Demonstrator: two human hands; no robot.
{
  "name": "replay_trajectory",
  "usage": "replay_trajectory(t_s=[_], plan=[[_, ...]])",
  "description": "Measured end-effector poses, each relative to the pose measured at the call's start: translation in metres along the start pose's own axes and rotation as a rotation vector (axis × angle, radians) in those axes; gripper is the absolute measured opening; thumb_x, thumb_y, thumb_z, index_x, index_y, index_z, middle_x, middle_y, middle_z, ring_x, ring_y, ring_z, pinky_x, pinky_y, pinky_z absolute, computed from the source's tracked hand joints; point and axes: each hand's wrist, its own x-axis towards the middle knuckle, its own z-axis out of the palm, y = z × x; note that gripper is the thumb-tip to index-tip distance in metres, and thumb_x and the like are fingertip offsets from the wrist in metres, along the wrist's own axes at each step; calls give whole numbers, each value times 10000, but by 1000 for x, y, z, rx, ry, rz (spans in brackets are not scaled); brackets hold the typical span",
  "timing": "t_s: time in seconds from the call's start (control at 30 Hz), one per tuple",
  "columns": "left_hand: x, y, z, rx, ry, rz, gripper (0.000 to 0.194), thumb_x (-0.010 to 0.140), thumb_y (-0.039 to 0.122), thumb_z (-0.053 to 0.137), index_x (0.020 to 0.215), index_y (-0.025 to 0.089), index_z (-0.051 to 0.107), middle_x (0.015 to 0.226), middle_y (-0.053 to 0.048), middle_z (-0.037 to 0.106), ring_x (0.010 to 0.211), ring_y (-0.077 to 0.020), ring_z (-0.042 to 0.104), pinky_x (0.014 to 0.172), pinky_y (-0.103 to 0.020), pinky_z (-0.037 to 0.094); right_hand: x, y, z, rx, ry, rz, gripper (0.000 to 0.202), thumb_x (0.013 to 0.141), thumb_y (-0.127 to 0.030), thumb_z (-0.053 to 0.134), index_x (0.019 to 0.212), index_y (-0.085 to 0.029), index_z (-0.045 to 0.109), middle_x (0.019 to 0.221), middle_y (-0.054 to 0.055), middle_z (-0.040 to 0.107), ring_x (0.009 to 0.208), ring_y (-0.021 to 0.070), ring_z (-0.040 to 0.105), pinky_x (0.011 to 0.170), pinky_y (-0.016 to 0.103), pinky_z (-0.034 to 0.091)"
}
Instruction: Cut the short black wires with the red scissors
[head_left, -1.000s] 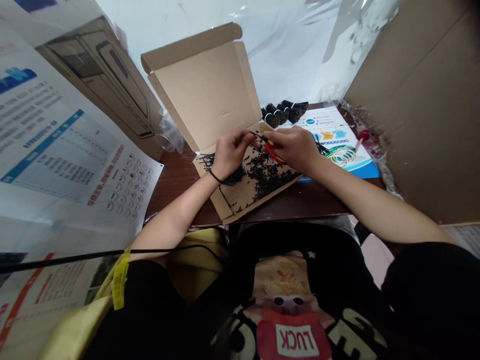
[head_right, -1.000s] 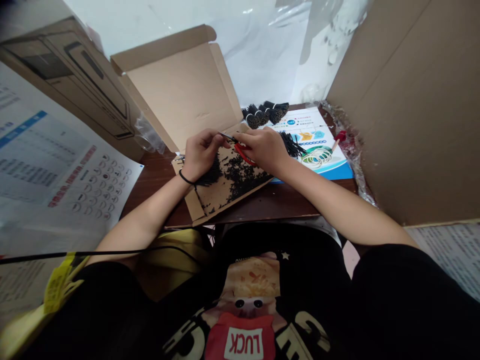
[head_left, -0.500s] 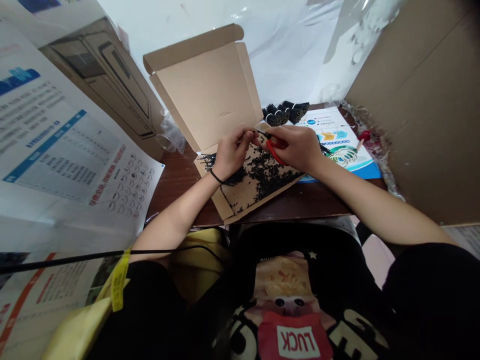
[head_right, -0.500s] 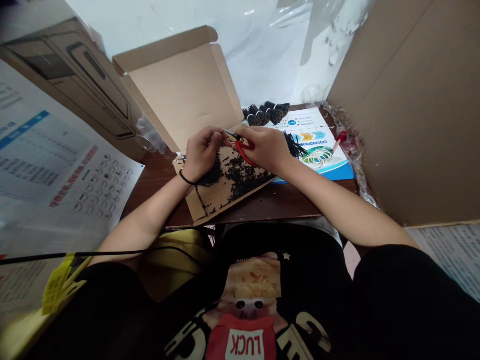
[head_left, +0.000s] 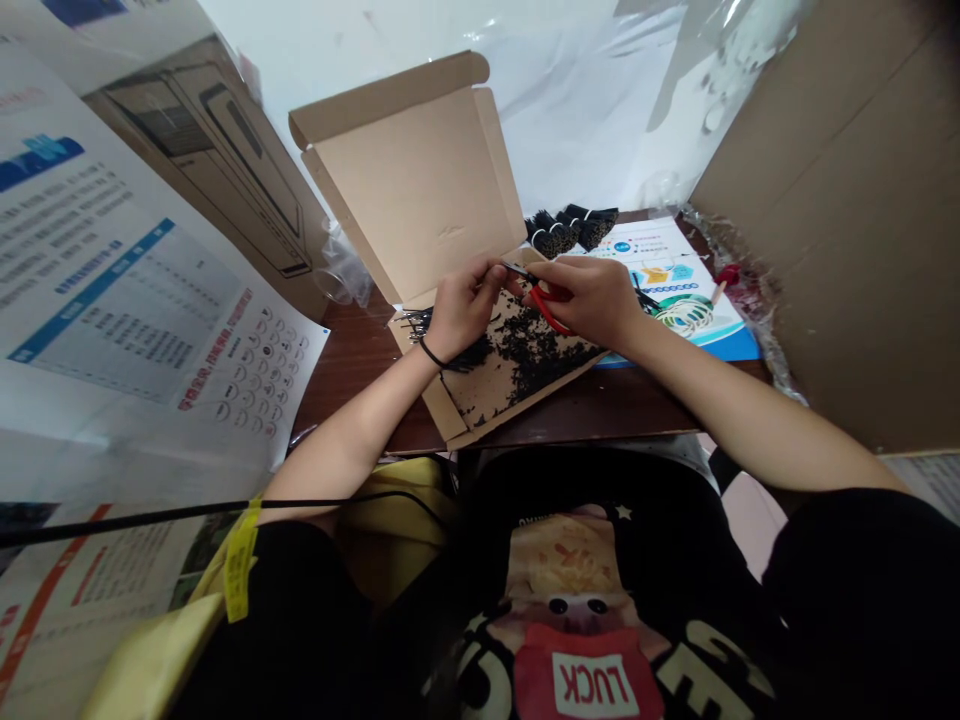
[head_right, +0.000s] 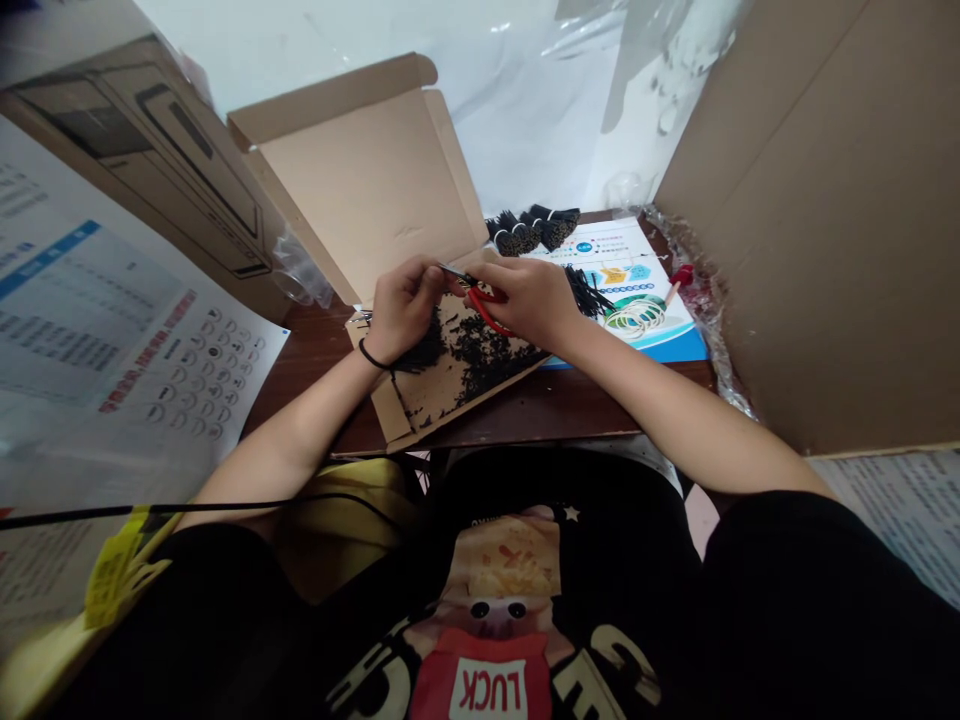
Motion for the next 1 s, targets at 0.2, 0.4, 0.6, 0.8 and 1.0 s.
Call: replay_trajectory(t_s=[0.2,0.4,0.6,0.8,1.0], plan=[[-1,-2,1,-42,-3,-1,457,932,511,379,807,156,637,740,-42,701,647,-96,610,617,-217,457,1,2,-1,-44,-15,-8,307,865,-425,496,1019,-252,698,730,12,653,661,130,558,575,266,315],[-1,-6,3,-85,-24,10,401,936,476,403,840,159,628,754,-38,705,671,-87,619,650,-216,468,0,1,-1,-55,-24,55,275,868,-388,476,931,-235,695,732,23,664,647,129,555,556,264,306],[1,-5,3,-120,-30,5,372,922,470,442,840,150,615,754,-46,703,699,-88,641,646,-209,480,1,0,-2,-41,6,81,315,849,-441,498,959,-209,681,723,33,657,635,141,548,561,267,300],[2,-7,2,-126,-27,-25,324,898,462,498,861,157,600,778,-44,703,713,-95,648,628,-215,482,1,-3,-3,7,0,54,350,835,-491,507,946,-211,686,697,25,640,629,136,536,579,274,316],[1,-10,3,-170,-20,-36,292,893,442,517,877,156,578,789,-37,699,741,-100,659,628,-213,478,0,-2,-1,24,-14,44,342,820,-476,526,977,-220,688,723,21,649,648,139,545,595,275,330]])
